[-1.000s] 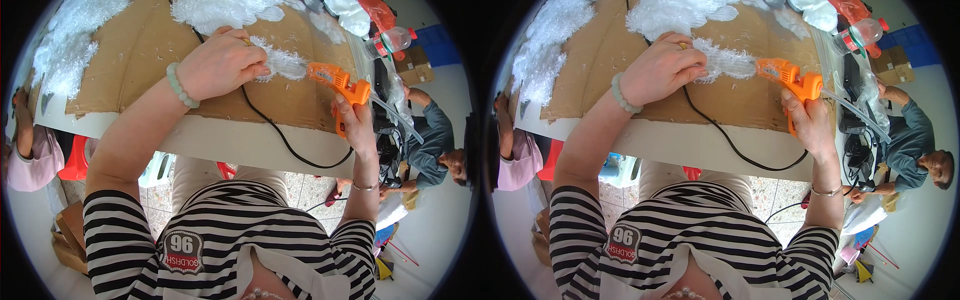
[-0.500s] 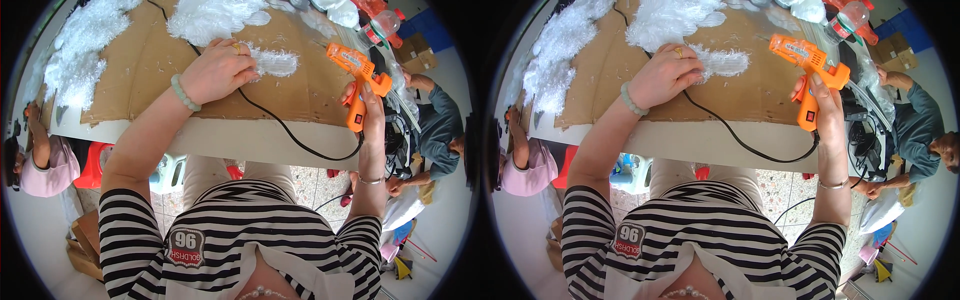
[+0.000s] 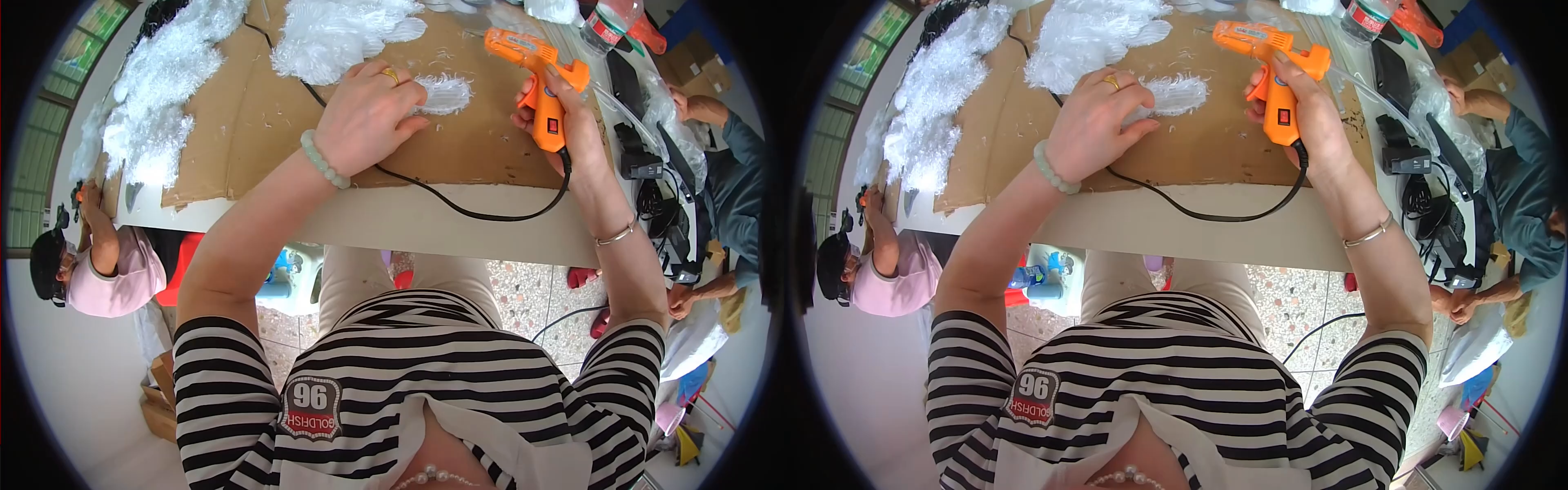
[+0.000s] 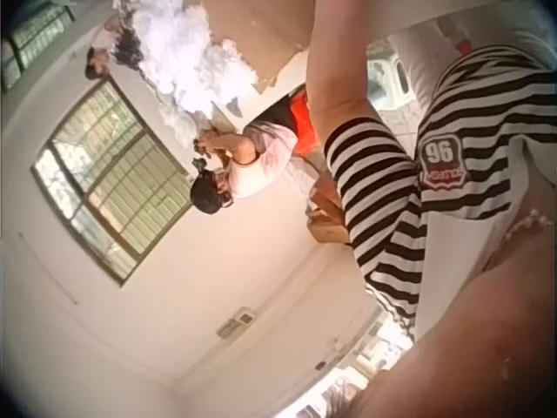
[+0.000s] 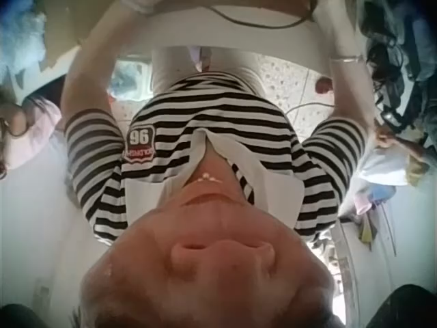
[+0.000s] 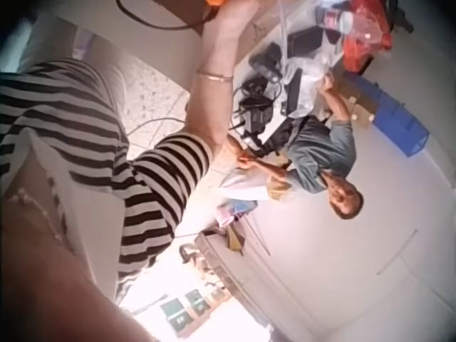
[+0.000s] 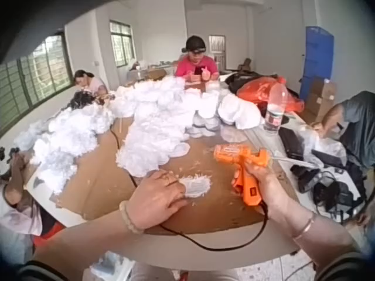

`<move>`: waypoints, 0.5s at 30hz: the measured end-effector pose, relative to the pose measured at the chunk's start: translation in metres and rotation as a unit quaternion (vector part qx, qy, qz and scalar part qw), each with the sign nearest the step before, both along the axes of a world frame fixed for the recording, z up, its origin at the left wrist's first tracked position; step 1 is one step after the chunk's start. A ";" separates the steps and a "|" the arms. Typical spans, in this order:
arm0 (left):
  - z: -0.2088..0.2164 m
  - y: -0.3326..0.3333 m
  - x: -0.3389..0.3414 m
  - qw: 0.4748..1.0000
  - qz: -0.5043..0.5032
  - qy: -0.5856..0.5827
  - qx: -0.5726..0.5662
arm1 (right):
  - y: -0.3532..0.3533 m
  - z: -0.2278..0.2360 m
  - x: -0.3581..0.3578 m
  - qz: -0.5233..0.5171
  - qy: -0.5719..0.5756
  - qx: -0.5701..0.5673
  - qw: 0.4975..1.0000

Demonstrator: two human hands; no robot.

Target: Using a hot glue gun to attach white fiberfill stuffing to a cardboard surface to create decorative shapes.

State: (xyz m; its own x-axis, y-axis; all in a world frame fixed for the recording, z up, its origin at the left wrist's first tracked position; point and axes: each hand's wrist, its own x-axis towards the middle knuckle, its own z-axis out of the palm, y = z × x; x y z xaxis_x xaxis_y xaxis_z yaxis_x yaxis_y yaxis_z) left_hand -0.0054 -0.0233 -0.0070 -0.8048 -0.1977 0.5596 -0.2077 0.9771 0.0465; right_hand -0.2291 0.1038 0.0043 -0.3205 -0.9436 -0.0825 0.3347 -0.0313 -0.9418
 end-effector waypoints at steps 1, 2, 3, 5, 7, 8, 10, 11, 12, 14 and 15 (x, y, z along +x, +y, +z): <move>-0.003 0.002 -0.002 1.000 0.004 0.001 -0.006 | -0.003 0.000 0.003 -0.009 -0.001 0.014 1.000; -0.006 0.003 -0.004 1.000 0.008 0.002 -0.012 | -0.004 -0.001 0.004 -0.018 -0.002 0.029 0.999; -0.009 0.003 -0.006 1.000 0.008 -0.002 -0.013 | -0.006 -0.003 0.003 -0.005 -0.016 0.023 1.000; -0.013 0.003 -0.010 0.999 0.040 -0.008 -0.006 | -0.005 -0.005 0.002 -0.008 -0.017 0.018 1.000; -0.014 0.002 -0.013 0.998 0.052 -0.009 0.021 | -0.005 -0.008 -0.002 -0.012 -0.017 0.012 1.000; -0.014 0.002 -0.015 0.997 0.064 -0.007 0.049 | -0.004 -0.011 -0.006 0.006 -0.030 0.005 1.000; -0.016 -0.003 -0.017 0.995 0.068 -0.002 0.071 | -0.004 -0.014 -0.009 0.023 -0.046 -0.004 0.999; -0.017 -0.004 -0.018 0.993 0.073 0.006 0.093 | -0.003 -0.013 -0.008 0.018 -0.044 0.001 0.999; -0.016 -0.004 -0.018 0.993 0.073 0.003 0.092 | -0.003 -0.012 -0.007 0.012 -0.042 0.005 0.999; -0.016 -0.004 -0.020 0.988 0.107 -0.025 0.113 | -0.003 -0.010 -0.004 0.012 -0.035 0.003 0.999; -0.014 -0.003 -0.021 0.988 0.107 -0.028 0.112 | -0.003 -0.009 -0.003 0.012 -0.026 0.000 1.000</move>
